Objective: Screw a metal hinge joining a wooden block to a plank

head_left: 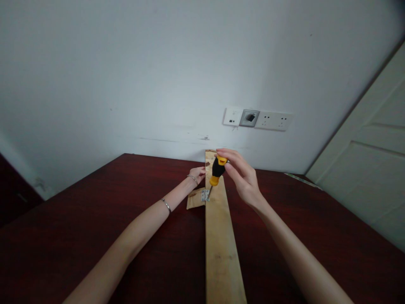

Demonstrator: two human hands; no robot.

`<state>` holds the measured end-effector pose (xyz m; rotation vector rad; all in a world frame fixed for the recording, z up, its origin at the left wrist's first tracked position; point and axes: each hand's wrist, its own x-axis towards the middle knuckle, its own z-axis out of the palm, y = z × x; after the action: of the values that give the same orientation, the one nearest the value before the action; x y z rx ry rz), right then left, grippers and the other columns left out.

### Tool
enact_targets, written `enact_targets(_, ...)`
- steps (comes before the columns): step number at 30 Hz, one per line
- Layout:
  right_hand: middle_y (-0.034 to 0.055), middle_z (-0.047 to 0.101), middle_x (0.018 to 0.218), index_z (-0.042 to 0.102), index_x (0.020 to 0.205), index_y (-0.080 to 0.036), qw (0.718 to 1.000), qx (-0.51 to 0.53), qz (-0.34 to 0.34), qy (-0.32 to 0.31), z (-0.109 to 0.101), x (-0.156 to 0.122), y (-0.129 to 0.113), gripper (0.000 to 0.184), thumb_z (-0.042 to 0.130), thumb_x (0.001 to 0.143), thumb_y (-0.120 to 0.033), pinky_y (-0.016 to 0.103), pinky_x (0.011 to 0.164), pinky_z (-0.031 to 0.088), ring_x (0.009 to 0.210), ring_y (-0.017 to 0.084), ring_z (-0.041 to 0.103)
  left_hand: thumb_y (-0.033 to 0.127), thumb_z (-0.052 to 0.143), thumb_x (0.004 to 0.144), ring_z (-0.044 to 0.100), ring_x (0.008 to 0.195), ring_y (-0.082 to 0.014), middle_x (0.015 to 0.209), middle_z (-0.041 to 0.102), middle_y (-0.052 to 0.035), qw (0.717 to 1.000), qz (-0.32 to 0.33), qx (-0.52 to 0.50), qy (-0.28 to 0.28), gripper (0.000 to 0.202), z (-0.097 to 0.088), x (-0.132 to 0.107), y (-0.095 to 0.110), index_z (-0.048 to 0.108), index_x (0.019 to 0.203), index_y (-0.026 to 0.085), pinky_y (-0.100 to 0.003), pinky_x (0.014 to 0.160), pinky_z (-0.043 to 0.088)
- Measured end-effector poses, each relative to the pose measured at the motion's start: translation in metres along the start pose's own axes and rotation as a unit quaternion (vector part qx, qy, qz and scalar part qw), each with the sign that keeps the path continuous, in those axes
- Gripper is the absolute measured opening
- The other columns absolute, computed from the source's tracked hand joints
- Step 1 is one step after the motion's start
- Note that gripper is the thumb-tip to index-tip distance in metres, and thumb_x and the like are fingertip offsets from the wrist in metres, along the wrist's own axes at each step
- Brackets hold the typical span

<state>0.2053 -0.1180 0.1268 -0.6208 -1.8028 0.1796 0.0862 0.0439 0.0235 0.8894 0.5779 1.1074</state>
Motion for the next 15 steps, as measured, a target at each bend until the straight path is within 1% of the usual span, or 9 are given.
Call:
enact_targets(1,0.006,0.059,0.123,0.059,0.117,-0.028,1.0,0.002,0.0,-0.001,-0.0003,0.0001,-0.0012,0.028,0.046,0.093,-0.023,0.043,0.101,0.042,0.116,0.021,0.054,-0.007,0.056,0.073,0.057,0.069,-0.0152,0.072,0.066,-0.0044,1.0,-0.004,-0.001,-0.001,0.017,-0.0012,0.0011,-0.0006,0.064,0.083,0.004,-0.03,0.076,0.048)
enact_targets(3,0.006,0.062,0.119,0.06,0.116,-0.028,1.0,0.0,-0.002,0.011,0.0008,0.0,-0.0011,0.027,0.05,0.091,-0.023,0.043,0.097,0.046,0.112,0.021,0.056,-0.012,0.051,0.066,0.056,0.067,-0.0152,0.065,0.065,-0.0037,1.0,-0.008,-0.004,-0.002,0.025,-0.0026,0.0029,-0.0018,0.065,0.078,0.005,-0.031,0.078,0.046)
enact_targets(5,0.0058,0.063,0.108,0.062,0.111,-0.028,0.999,-0.016,-0.003,0.04,0.0035,-0.0003,0.0014,0.024,0.058,0.087,-0.025,0.04,0.089,0.05,0.103,0.02,0.058,-0.013,0.049,0.063,0.057,0.069,-0.0168,0.064,0.065,-0.0039,1.0,-0.009,-0.006,-0.006,0.027,-0.0032,0.0042,-0.003,0.065,0.076,0.006,-0.032,0.079,0.046)
enact_targets(7,0.0051,0.061,0.1,0.064,0.106,-0.027,0.997,-0.033,-0.001,0.067,0.0063,-0.0009,0.0041,0.023,0.064,0.083,-0.027,0.039,0.083,0.051,0.097,0.02,0.057,-0.012,0.049,0.062,0.058,0.072,-0.0181,0.066,0.066,-0.0045,1.0,-0.009,-0.008,-0.01,0.028,-0.0031,0.0051,-0.0042,0.065,0.076,0.007,-0.031,0.078,0.046)
enact_targets(9,0.0048,0.058,0.098,0.064,0.103,-0.027,0.996,-0.039,0.005,0.075,0.008,-0.0012,0.0049,0.024,0.068,0.08,-0.028,0.038,0.081,0.052,0.095,0.02,0.056,-0.011,0.049,0.064,0.059,0.074,-0.0185,0.067,0.066,-0.0044,1.0,-0.006,-0.009,-0.015,0.027,-0.0027,0.0057,-0.0051,0.065,0.077,0.007,-0.03,0.078,0.046)
enact_targets(11,0.0061,0.057,0.106,0.062,0.107,-0.028,0.998,-0.027,0.009,0.054,0.008,-0.0011,0.0032,0.026,0.065,0.082,-0.029,0.038,0.083,0.051,0.102,0.02,0.055,-0.009,0.05,0.067,0.059,0.075,-0.0183,0.064,0.064,-0.0032,1.0,0.003,-0.01,-0.011,0.024,-0.0022,0.0065,-0.0059,0.065,0.078,0.007,-0.028,0.078,0.046)
enact_targets(13,0.0072,0.057,0.116,0.059,0.115,-0.028,1.0,-0.011,0.01,0.02,0.0071,-0.0007,0.0003,0.027,0.056,0.088,-0.027,0.04,0.091,0.049,0.111,0.021,0.054,-0.006,0.052,0.072,0.059,0.076,-0.0185,0.062,0.064,-0.003,1.0,0.011,-0.01,-0.006,0.02,-0.0017,0.0071,-0.0066,0.066,0.08,0.006,-0.028,0.077,0.046)
enact_targets(15,0.0067,0.059,0.119,0.058,0.118,-0.028,1.0,-0.008,0.002,0.002,0.0066,-0.0004,-0.0016,0.028,0.048,0.092,-0.024,0.043,0.098,0.045,0.114,0.021,0.054,0.0,0.056,0.077,0.059,0.078,-0.019,0.068,0.065,-0.0047,1.0,0.012,-0.005,-0.005,0.013,-0.0016,0.0069,-0.0069,0.066,0.084,0.005,-0.029,0.077,0.047)
